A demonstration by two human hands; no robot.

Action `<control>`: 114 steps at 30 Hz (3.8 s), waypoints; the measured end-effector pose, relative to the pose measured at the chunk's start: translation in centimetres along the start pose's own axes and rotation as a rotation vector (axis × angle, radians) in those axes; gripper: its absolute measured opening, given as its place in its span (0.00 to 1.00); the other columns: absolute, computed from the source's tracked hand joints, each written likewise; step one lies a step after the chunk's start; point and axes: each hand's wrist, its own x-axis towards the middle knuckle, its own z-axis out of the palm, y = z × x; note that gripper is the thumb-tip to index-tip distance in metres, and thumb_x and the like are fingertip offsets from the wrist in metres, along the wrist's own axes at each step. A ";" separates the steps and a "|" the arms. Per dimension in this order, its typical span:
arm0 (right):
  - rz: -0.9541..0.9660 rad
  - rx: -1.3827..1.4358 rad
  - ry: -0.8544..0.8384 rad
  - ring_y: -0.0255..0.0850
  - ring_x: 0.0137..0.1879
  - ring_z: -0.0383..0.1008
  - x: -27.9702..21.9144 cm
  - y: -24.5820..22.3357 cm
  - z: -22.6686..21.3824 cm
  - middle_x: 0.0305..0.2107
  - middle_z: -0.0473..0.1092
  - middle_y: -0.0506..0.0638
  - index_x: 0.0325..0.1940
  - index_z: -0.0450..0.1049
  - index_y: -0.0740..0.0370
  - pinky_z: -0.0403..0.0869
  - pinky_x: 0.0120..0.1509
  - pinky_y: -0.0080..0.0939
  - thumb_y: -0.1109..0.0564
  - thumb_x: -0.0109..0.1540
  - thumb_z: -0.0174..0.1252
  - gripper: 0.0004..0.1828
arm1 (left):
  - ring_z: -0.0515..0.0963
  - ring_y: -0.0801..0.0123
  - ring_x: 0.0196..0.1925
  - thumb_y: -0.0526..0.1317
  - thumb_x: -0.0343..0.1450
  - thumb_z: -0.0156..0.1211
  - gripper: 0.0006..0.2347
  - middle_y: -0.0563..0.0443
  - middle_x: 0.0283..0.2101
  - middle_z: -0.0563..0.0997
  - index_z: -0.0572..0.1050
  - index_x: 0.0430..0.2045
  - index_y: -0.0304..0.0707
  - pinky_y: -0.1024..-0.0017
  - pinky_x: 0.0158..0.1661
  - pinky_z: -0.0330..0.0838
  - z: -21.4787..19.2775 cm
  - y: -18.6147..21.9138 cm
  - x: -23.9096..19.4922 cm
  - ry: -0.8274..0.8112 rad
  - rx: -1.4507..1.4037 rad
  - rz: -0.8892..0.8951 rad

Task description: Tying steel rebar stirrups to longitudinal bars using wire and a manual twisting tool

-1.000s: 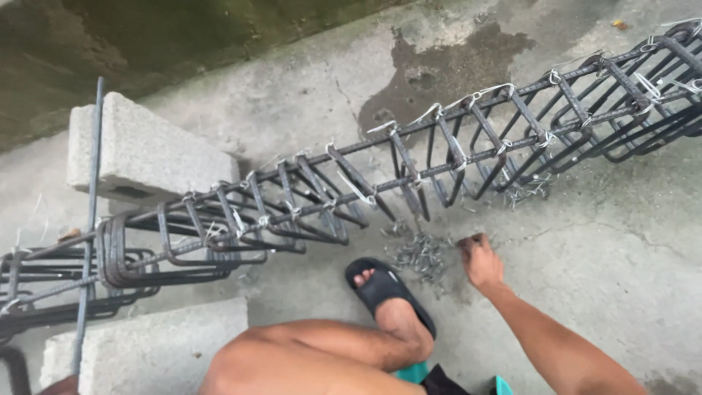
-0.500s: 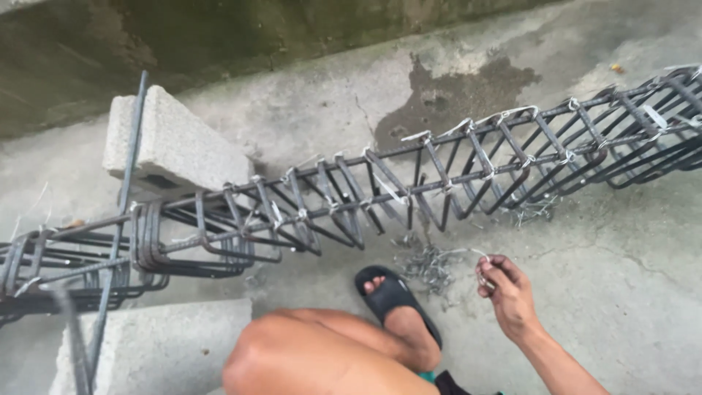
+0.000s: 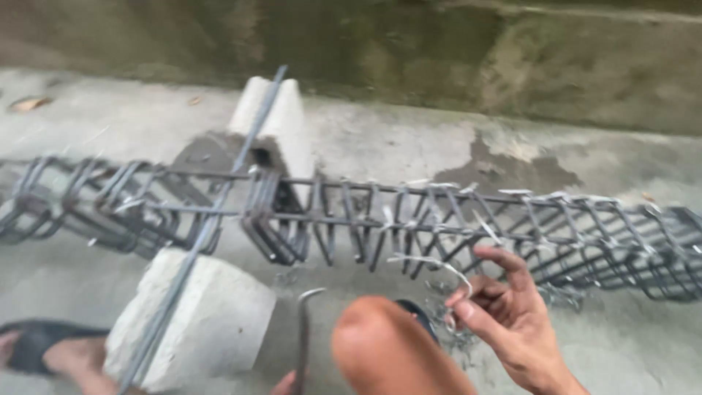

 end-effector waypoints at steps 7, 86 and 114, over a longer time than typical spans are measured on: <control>0.060 -0.673 -0.416 0.31 0.30 0.86 4.4 -3.8 11.6 0.27 0.87 0.48 0.43 0.86 0.64 0.81 0.32 0.28 0.59 0.56 0.68 0.12 | 0.85 0.80 0.24 0.27 0.53 0.73 0.24 0.55 0.23 0.86 0.84 0.45 0.42 0.84 0.26 0.81 -16.6 34.5 -15.3 0.579 -0.220 0.253; -1.106 -1.453 -0.628 0.37 0.42 0.79 24.3 8.0 14.9 0.36 0.68 0.44 0.43 0.78 0.42 0.58 0.79 0.59 0.60 0.65 0.53 0.12 | 0.88 0.55 0.28 0.36 0.73 0.52 0.17 0.39 0.42 0.85 0.71 0.57 0.36 0.66 0.27 0.81 -18.4 30.1 -15.9 0.890 0.213 -0.143; -0.959 -1.320 -0.776 0.38 0.29 0.72 25.4 7.8 15.6 0.28 0.69 0.45 0.47 0.84 0.41 0.45 0.85 0.61 0.72 0.55 0.58 0.27 | 0.84 0.44 0.34 0.29 0.73 0.52 0.20 0.32 0.45 0.83 0.67 0.62 0.26 0.57 0.34 0.75 -27.4 40.5 -6.2 0.795 0.572 0.302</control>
